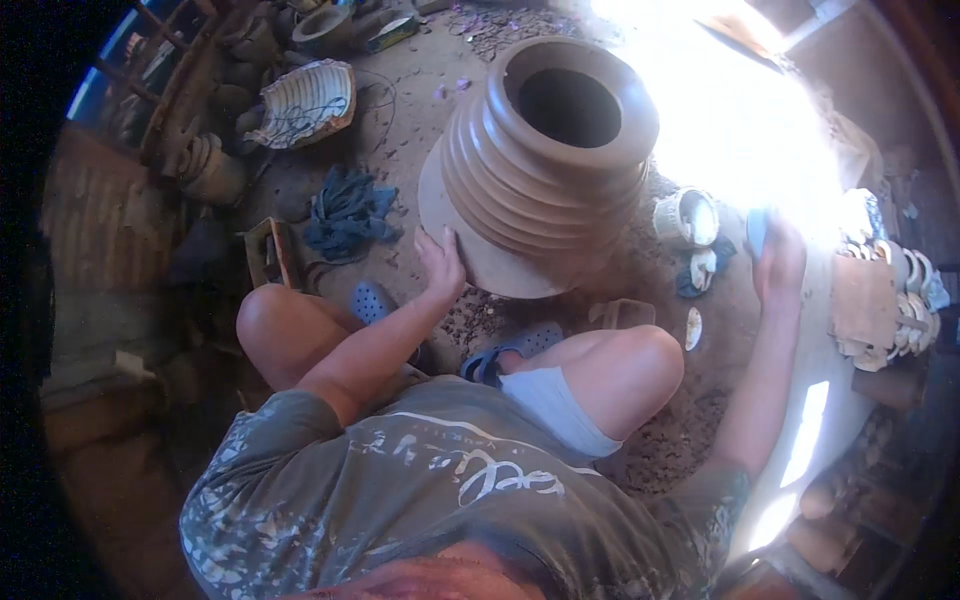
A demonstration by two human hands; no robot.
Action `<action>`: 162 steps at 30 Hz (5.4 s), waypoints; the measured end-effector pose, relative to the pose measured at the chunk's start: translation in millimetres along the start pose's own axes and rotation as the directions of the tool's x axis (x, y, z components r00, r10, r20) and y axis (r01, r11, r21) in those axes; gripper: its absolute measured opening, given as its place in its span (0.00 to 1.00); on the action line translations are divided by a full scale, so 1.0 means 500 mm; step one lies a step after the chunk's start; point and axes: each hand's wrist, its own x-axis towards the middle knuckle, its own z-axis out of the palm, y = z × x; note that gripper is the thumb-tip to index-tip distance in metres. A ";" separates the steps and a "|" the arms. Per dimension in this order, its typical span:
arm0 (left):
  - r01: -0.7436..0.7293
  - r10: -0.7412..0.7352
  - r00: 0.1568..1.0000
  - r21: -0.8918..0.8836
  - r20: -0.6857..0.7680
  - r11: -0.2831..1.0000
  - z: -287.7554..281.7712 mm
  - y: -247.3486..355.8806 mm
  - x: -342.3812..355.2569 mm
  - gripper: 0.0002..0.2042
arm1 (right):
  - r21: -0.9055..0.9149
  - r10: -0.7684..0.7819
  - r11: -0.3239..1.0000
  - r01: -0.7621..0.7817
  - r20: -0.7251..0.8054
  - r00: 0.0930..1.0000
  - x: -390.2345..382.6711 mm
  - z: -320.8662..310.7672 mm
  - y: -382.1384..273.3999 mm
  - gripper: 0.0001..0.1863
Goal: Shaping the exterior ridges of a clay pot using a rib tool and a piece of plastic while the wheel spins.
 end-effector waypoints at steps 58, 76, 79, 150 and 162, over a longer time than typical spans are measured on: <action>0.464 -0.138 0.751 -0.368 0.646 0.806 0.027 0.059 0.349 0.40 | -0.706 0.887 -0.083 0.704 0.270 0.375 0.026 0.913 0.099 0.19; 0.363 -0.127 0.801 -0.305 0.585 0.880 0.000 0.065 0.349 0.35 | -0.706 0.890 -0.097 0.701 0.253 0.378 0.019 0.909 0.086 0.19; 0.432 -0.136 0.759 -0.336 0.636 0.837 -0.012 0.057 0.359 0.35 | -0.708 0.891 -0.094 0.700 0.254 0.377 0.021 0.910 0.086 0.19; 0.231 -0.019 0.740 -0.228 0.672 0.946 -0.050 0.061 0.370 0.45 | -0.782 0.845 -0.092 0.616 0.266 0.464 0.014 0.855 0.056 0.19; -0.042 0.074 0.896 -0.082 0.437 0.996 -0.037 0.075 0.331 0.39 | -0.780 0.820 -0.110 0.617 0.279 0.500 0.014 0.847 0.062 0.19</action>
